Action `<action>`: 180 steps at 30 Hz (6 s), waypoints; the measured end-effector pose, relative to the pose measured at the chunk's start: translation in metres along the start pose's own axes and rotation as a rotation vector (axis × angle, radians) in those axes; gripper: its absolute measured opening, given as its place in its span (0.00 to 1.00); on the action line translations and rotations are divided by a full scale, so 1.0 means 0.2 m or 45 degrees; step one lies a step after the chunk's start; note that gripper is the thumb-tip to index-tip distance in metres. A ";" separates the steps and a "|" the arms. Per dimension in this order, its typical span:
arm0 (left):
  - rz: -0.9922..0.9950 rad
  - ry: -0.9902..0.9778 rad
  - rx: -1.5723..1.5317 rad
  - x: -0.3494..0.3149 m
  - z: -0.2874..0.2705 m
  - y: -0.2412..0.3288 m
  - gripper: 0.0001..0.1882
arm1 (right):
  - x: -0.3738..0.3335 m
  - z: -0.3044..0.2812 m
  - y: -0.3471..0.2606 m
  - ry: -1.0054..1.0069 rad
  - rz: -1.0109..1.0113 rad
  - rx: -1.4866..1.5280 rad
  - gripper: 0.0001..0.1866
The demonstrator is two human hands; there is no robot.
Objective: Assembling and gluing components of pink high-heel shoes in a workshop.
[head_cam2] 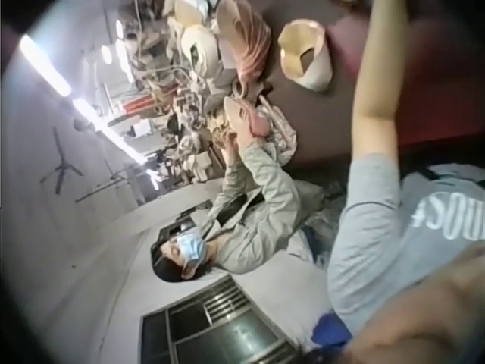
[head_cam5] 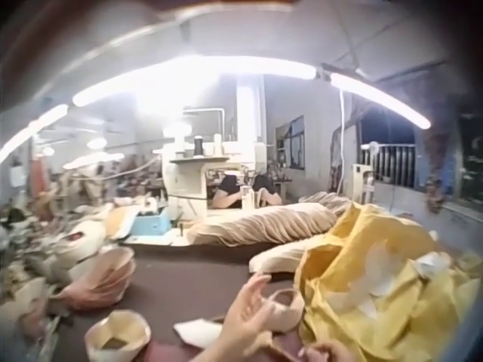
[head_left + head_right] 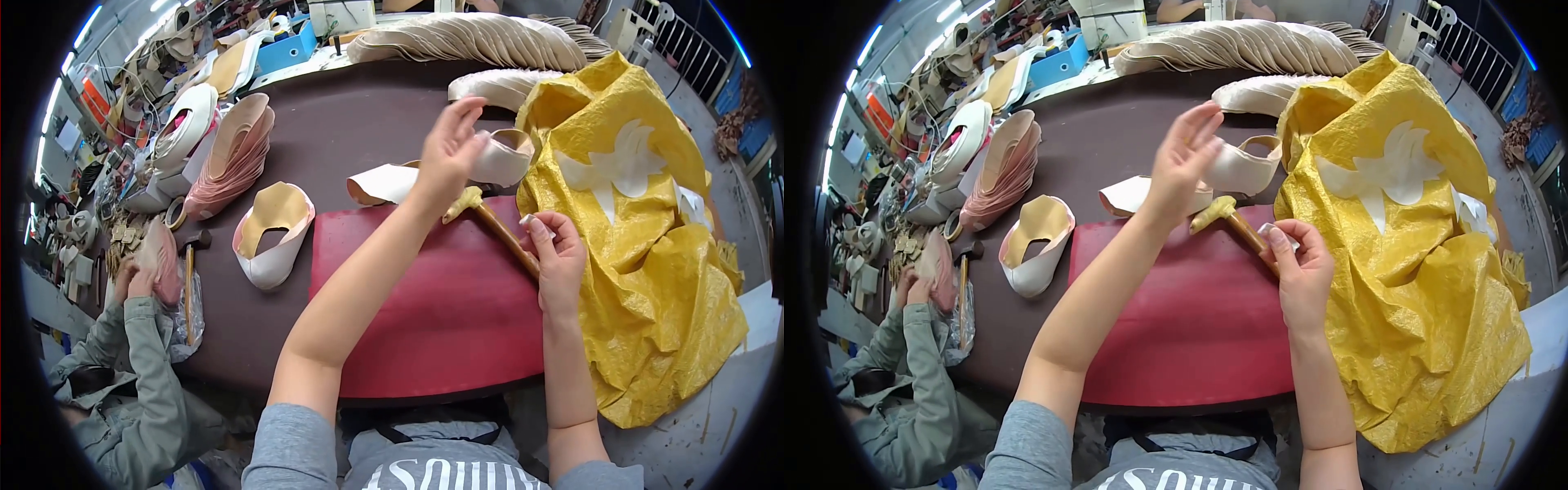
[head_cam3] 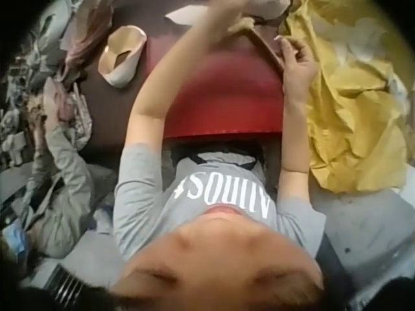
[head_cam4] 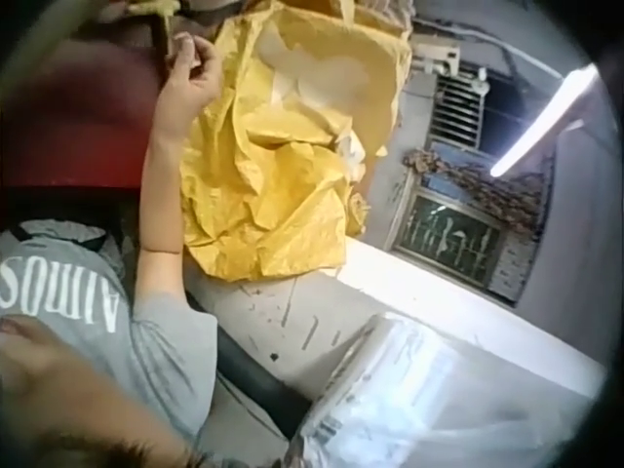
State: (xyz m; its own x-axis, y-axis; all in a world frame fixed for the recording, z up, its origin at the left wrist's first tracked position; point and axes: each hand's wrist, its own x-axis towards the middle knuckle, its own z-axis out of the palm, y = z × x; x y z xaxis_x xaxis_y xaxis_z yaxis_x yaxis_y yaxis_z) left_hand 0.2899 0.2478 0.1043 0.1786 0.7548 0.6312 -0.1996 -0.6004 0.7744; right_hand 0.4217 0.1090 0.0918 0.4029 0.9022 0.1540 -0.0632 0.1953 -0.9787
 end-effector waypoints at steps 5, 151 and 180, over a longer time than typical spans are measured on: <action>-0.353 0.219 -0.775 -0.01 -0.10 0.03 0.18 | 0.03 0.09 -0.02 -0.098 -0.066 0.042 0.06; -0.637 -0.462 1.354 -0.78 -0.13 0.72 0.19 | 1.02 -0.34 -0.29 -0.027 -0.861 -1.355 0.32; 0.222 -1.731 1.242 0.20 1.77 -0.23 0.24 | 1.98 -2.29 -0.40 0.638 0.632 -2.389 0.37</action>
State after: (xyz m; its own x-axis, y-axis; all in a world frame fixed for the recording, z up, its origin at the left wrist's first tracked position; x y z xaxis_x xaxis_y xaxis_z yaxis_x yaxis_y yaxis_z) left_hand 0.6467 0.2126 0.1086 0.9682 0.2191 -0.1206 0.2317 -0.9673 0.1030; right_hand 1.0040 0.2738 0.1678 0.8465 0.5089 0.1565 0.4919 -0.8600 0.1354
